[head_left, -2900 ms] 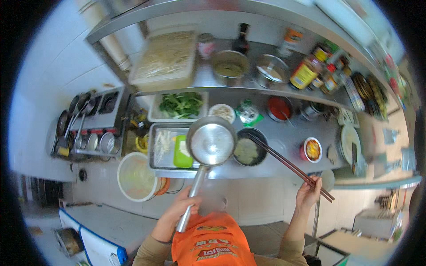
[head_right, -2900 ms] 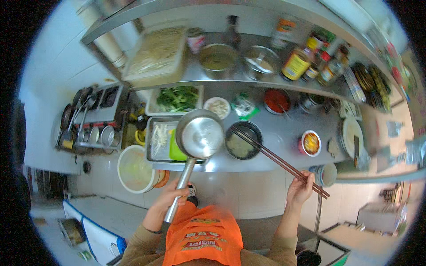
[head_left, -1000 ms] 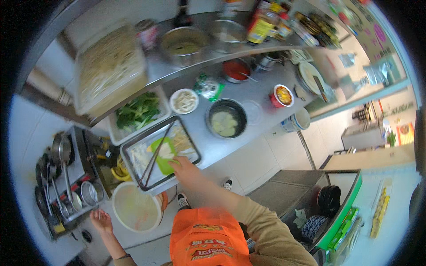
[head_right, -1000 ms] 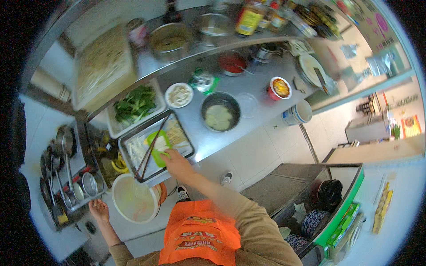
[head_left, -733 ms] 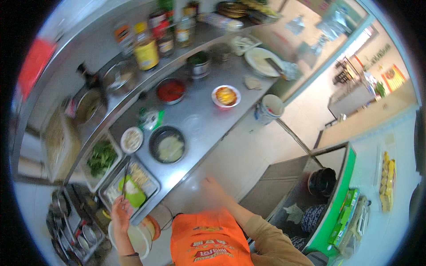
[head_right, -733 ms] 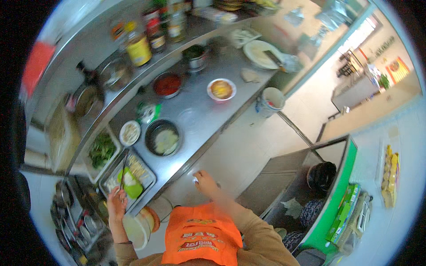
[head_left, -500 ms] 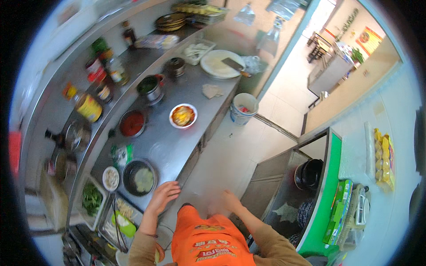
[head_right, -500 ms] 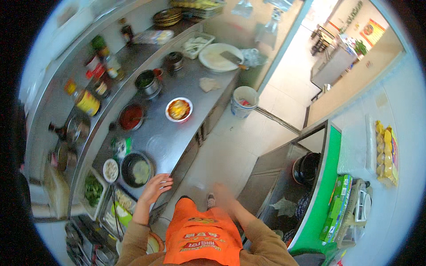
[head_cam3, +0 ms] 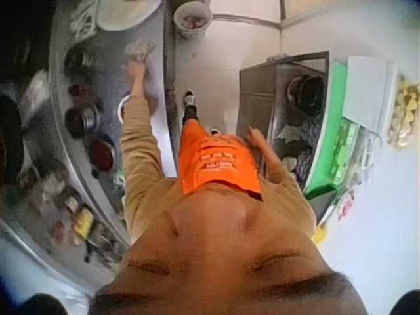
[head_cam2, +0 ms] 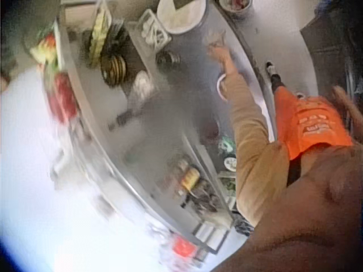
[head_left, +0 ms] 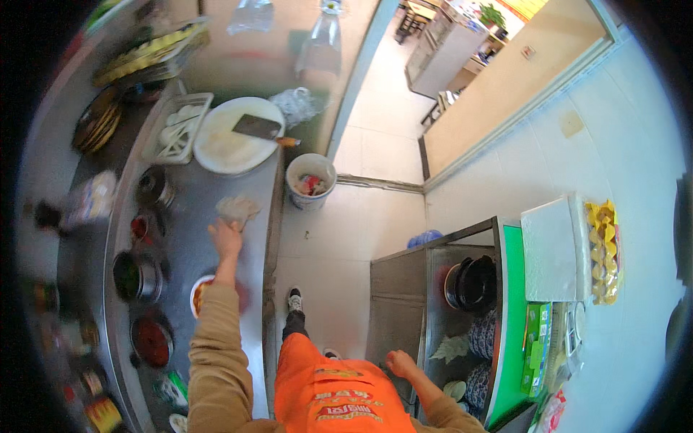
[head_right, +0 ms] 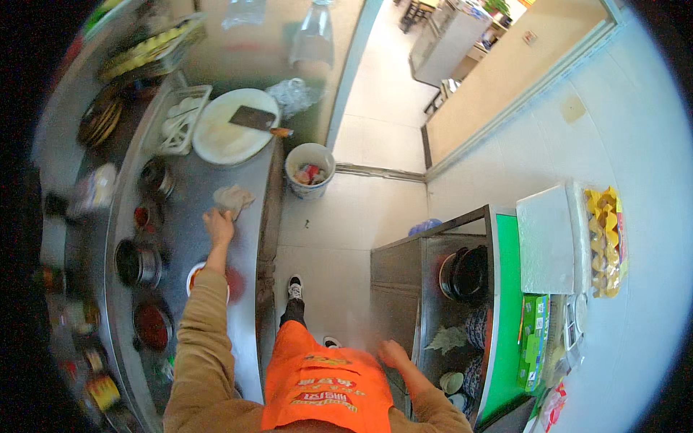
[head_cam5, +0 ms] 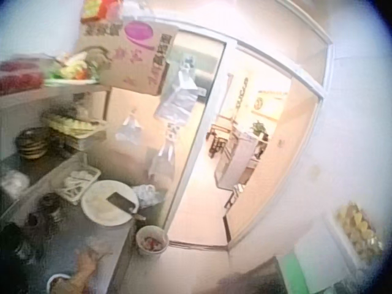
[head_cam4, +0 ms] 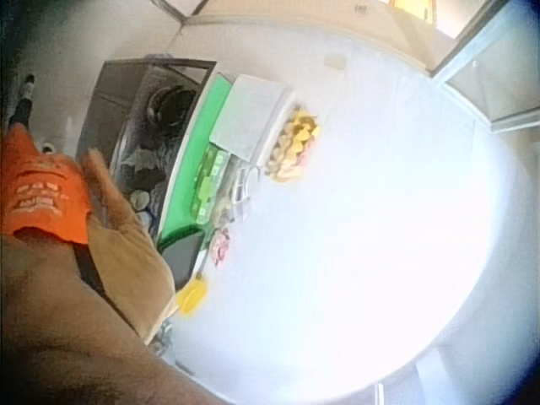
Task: The person assembles a noodle bowl by adding noodles, sauce, and vegetables from various containers into a bowl. They then cover the bowl with a plastic lid and place it into a plastic bag.
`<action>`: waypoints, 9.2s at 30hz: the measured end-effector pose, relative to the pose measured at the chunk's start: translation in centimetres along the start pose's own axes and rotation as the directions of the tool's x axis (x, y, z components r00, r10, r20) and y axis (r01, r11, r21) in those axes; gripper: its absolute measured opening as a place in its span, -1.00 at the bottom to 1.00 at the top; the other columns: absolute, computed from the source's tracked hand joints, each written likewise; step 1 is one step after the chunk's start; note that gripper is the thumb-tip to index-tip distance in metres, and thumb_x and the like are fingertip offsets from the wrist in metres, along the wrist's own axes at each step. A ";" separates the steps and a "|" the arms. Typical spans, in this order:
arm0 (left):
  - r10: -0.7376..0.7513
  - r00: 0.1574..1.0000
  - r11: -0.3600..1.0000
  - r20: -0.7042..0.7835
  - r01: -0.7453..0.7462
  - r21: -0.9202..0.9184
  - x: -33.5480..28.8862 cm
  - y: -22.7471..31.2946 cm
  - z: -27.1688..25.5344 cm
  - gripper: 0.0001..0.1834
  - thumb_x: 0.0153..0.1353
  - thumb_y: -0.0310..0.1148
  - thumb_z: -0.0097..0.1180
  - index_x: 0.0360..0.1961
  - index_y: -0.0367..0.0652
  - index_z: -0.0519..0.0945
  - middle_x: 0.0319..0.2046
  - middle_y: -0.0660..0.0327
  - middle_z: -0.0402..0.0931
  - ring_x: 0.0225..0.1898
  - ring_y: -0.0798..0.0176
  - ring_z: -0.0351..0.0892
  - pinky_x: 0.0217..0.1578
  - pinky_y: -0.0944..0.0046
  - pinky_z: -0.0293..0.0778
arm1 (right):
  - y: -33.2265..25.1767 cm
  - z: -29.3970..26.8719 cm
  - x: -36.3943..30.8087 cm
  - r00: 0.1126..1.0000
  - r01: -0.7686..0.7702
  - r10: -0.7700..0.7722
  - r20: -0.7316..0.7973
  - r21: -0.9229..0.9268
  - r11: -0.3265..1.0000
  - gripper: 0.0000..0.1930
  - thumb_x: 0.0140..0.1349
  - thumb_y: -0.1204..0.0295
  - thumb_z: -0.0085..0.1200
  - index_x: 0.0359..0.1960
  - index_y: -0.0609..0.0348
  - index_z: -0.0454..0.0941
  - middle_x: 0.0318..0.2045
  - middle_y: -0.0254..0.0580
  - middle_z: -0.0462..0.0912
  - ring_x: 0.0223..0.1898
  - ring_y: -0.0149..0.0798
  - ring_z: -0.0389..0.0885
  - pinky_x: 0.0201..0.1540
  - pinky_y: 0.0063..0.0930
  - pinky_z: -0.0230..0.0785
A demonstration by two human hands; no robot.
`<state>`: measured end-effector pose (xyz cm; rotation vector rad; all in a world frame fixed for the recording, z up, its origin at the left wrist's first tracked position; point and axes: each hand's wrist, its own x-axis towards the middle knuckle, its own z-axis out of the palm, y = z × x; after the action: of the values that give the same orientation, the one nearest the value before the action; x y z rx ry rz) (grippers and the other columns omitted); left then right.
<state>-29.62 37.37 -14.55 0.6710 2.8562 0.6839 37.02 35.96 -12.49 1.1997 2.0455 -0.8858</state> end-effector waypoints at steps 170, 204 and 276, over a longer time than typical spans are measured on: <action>-0.349 0.881 0.810 -0.319 0.113 -0.576 -117.5 -58.6 -51.6 -0.51 0.08 -0.71 -0.01 0.08 -0.29 0.60 0.02 0.00 0.64 0.13 -0.01 0.60 0.20 0.11 0.45 | -44.9 66.5 -55.6 0.088 0.612 -0.744 0.662 0.553 0.565 -0.69 0.51 0.23 0.03 0.12 0.15 0.56 -0.05 -0.36 0.64 -0.10 -0.45 0.58 0.10 -0.49 0.45; 0.703 0.711 0.697 0.007 -0.686 -0.209 -52.9 -1.0 -20.4 -0.44 -0.08 -0.38 0.46 0.01 -0.14 0.57 -0.12 0.11 0.58 -0.01 -0.03 0.56 0.01 0.06 0.54 | -20.2 1.4 -14.2 0.722 0.617 -0.617 -0.314 0.696 0.368 -0.64 0.17 0.55 0.37 -0.06 0.20 0.47 -0.18 -0.24 0.66 -0.14 -0.45 0.61 -0.13 -0.50 0.50; -0.490 0.795 0.133 0.358 0.474 -0.870 -20.5 5.2 -0.8 -0.59 0.45 -0.32 0.09 0.23 -0.28 0.46 -0.20 0.22 0.64 -0.28 0.36 0.65 -0.27 0.31 0.63 | -56.9 -15.7 25.6 0.160 0.929 -0.887 0.433 0.239 0.284 -0.69 0.04 0.45 0.41 -0.18 0.23 0.63 -0.36 -0.14 0.72 -0.33 -0.34 0.72 -0.23 -0.41 0.59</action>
<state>-9.51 31.98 -11.00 -0.4760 1.7857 1.9016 -27.06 40.02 -8.88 -0.5814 2.1703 -1.4092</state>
